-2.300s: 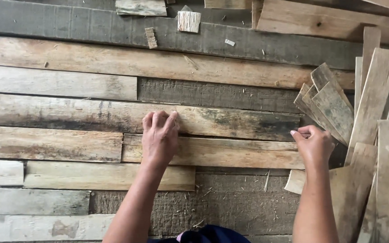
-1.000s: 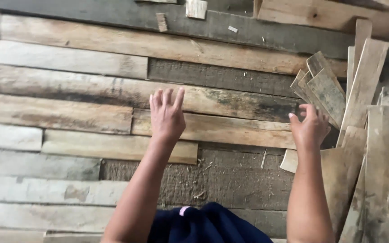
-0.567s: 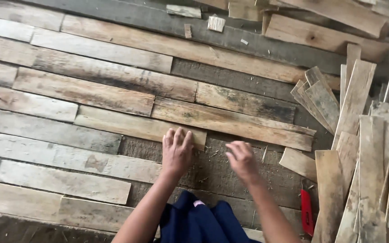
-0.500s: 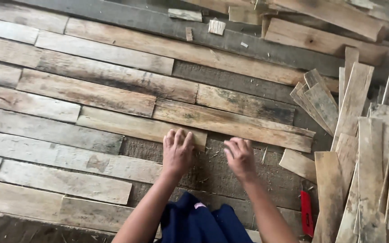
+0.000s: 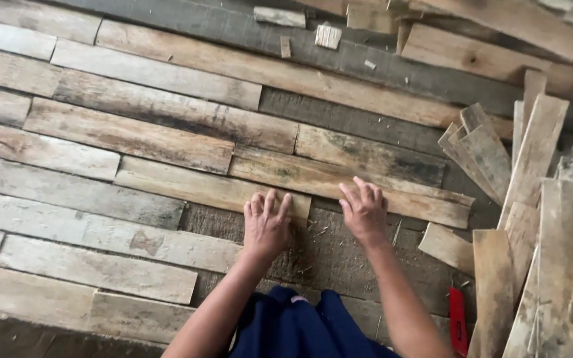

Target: The person is sorting and arranging thin wooden planks on the floor, using a utility knife to pry or mark them.

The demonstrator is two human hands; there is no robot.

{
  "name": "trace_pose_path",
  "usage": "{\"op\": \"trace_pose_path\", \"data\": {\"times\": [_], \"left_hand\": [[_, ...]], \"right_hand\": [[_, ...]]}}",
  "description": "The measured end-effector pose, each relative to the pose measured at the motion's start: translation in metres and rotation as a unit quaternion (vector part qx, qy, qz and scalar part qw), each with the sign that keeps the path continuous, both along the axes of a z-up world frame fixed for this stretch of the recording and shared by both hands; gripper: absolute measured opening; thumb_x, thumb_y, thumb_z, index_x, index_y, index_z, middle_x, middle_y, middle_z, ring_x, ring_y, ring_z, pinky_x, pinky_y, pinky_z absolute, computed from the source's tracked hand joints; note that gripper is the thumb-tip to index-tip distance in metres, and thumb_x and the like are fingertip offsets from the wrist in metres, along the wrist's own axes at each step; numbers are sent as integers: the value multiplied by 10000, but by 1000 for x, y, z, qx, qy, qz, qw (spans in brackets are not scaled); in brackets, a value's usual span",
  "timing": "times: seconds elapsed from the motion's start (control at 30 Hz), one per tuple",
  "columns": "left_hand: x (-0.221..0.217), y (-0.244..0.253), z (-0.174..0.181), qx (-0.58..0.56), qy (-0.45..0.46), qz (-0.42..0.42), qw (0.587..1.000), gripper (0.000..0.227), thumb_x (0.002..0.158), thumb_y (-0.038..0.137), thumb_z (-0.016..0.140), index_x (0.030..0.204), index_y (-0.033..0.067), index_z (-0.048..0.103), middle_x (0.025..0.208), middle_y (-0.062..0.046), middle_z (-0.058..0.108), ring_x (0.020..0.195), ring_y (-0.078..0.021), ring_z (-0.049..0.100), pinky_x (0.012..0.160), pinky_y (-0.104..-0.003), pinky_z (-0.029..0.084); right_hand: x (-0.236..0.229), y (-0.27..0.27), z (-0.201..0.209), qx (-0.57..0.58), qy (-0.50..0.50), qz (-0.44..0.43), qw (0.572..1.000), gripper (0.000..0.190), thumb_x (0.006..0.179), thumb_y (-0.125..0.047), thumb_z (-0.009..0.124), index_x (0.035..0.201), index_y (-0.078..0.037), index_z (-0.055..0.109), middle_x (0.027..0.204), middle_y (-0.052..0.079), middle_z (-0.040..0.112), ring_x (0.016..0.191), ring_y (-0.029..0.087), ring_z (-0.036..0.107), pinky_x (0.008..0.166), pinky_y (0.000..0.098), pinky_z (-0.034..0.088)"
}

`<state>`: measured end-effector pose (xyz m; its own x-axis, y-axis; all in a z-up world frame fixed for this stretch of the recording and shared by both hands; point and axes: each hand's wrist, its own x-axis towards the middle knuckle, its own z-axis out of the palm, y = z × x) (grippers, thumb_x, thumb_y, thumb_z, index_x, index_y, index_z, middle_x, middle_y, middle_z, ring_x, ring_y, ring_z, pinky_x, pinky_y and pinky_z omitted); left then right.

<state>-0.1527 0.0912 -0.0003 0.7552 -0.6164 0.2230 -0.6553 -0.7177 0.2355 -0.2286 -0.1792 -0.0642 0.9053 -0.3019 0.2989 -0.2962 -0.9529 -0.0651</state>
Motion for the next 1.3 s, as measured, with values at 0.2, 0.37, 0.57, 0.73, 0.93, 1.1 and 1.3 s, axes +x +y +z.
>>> {"op": "trace_pose_path", "data": {"times": [0.2,0.37,0.57,0.73,0.93,1.1,1.3], "left_hand": [[-9,7,8,5,-68,9,998,583,758,383,775,1312,257,649,1322,-144,587,1248,-461,513,1034,-647,395],[-46,16,-11,-43,-109,-39,992,606,673,278,793,1268,269,681,1454,-123,537,1375,-440,444,1080,-625,359],[-114,16,-12,-59,-62,-68,994,492,766,240,721,1255,278,682,1451,-70,550,1371,-401,470,1068,-635,404],[-167,0,-16,-30,7,-116,993,526,754,231,705,1274,304,657,1418,-43,556,1368,-368,478,1072,-610,426],[-221,-17,-2,-51,61,-167,983,378,826,189,639,1199,146,672,1396,-126,549,1350,-419,455,1106,-622,352],[-235,-15,-12,-41,65,-159,984,378,802,187,641,1177,166,680,1409,-98,555,1369,-402,448,1116,-596,353],[-241,-11,-25,-35,53,-160,985,360,812,205,653,1169,163,684,1388,-97,561,1334,-379,470,1090,-541,379]], "right_hand": [[-34,26,78,31,-76,4,997,389,861,-332,776,1243,-307,706,1311,-17,603,1232,246,549,984,451,488],[-136,0,76,-3,-104,-117,988,312,819,-256,811,1122,-267,737,1180,-2,663,1182,232,601,1036,423,449],[-277,-51,22,2,-62,-300,952,286,812,-247,806,1086,-262,728,1118,-19,668,1104,233,625,955,457,479],[-305,-93,-43,45,-94,-261,960,257,794,-298,821,1035,-256,746,975,-7,712,1011,260,666,1046,484,423],[-286,-73,45,28,-7,-362,932,211,820,-205,729,1015,-126,714,1118,128,618,1072,353,560,826,515,504],[-335,-97,34,6,-60,-383,922,670,707,-304,849,1313,-228,572,1378,168,501,1177,417,498,894,559,447],[-365,-109,38,13,-108,-325,940,536,820,-164,740,1331,-175,579,1276,151,594,1071,380,621,796,490,570]]}}
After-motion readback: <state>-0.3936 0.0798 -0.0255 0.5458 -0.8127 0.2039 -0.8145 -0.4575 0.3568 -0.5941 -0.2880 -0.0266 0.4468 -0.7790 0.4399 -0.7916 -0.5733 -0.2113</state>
